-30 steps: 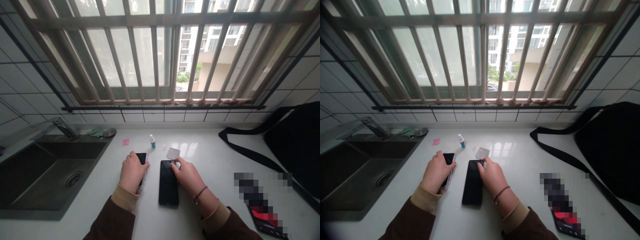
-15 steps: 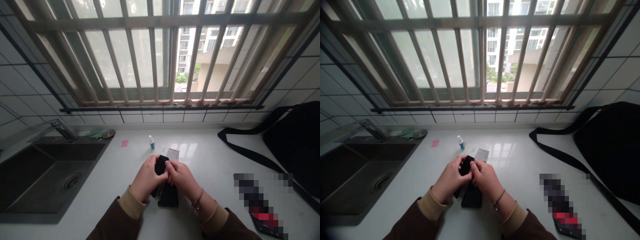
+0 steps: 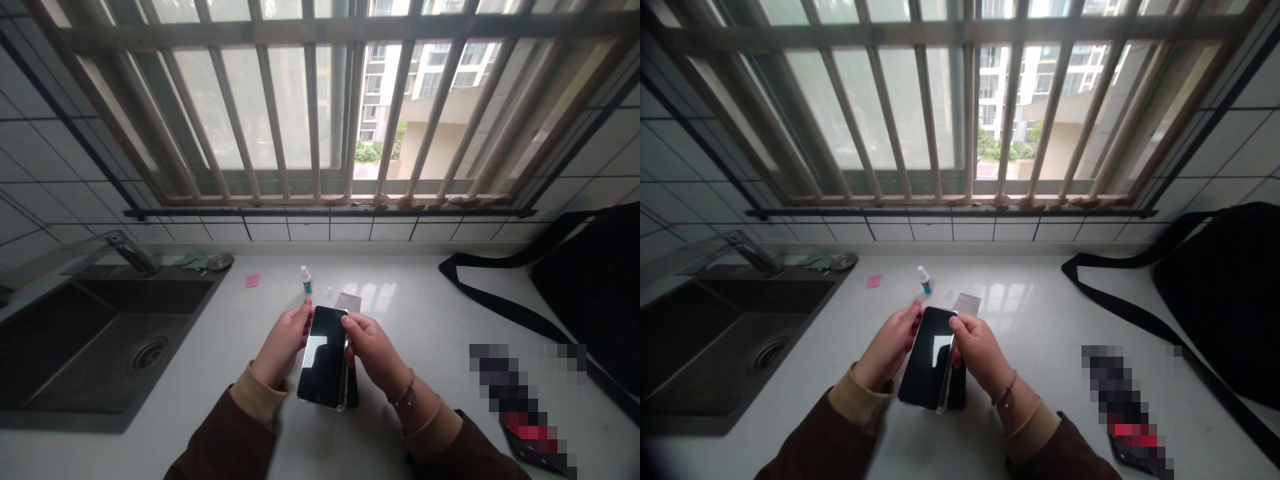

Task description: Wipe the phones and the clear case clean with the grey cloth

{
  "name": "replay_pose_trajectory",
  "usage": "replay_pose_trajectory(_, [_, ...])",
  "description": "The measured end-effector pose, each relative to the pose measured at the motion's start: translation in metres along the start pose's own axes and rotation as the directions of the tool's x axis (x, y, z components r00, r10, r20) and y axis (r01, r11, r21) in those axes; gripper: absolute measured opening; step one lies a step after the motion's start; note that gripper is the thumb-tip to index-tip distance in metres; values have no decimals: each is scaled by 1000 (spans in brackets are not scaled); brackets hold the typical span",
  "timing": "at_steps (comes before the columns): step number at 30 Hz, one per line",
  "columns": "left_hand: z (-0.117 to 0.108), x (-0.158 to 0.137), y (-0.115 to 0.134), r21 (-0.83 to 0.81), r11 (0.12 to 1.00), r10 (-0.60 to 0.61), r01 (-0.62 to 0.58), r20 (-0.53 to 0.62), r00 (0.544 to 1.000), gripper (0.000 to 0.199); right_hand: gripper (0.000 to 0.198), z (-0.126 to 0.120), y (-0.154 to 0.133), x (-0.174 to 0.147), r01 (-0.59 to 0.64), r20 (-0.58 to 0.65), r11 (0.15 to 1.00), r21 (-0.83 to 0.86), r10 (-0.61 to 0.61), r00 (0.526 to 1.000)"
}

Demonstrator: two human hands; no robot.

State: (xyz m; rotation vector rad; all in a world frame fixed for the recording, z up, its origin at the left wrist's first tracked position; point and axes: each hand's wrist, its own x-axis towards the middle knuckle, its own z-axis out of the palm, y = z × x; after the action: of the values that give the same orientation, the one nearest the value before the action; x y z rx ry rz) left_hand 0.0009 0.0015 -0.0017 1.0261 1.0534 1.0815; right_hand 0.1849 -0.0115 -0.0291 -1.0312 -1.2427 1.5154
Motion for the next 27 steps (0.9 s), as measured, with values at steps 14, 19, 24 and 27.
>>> replay_pose_trajectory(14, [-2,-1,2,26,1000,-17,15,104,994,49,53,2,-2,-1,-23,51,999,38,21,998])
replay_pose_trajectory(19, [-6,6,-7,48,994,98,-96,-37,995,51,64,4,-13,-2,41,132,999,-23,-38,991])
replay_pose_trajectory(24, [-12,12,-6,-4,967,237,-254,-343,909,52,80,4,-7,-1,-54,102,984,-171,72,992])
replay_pose_trajectory(27, [-15,16,-7,-128,952,195,-278,-447,873,50,84,2,1,2,-41,87,981,-191,59,994])
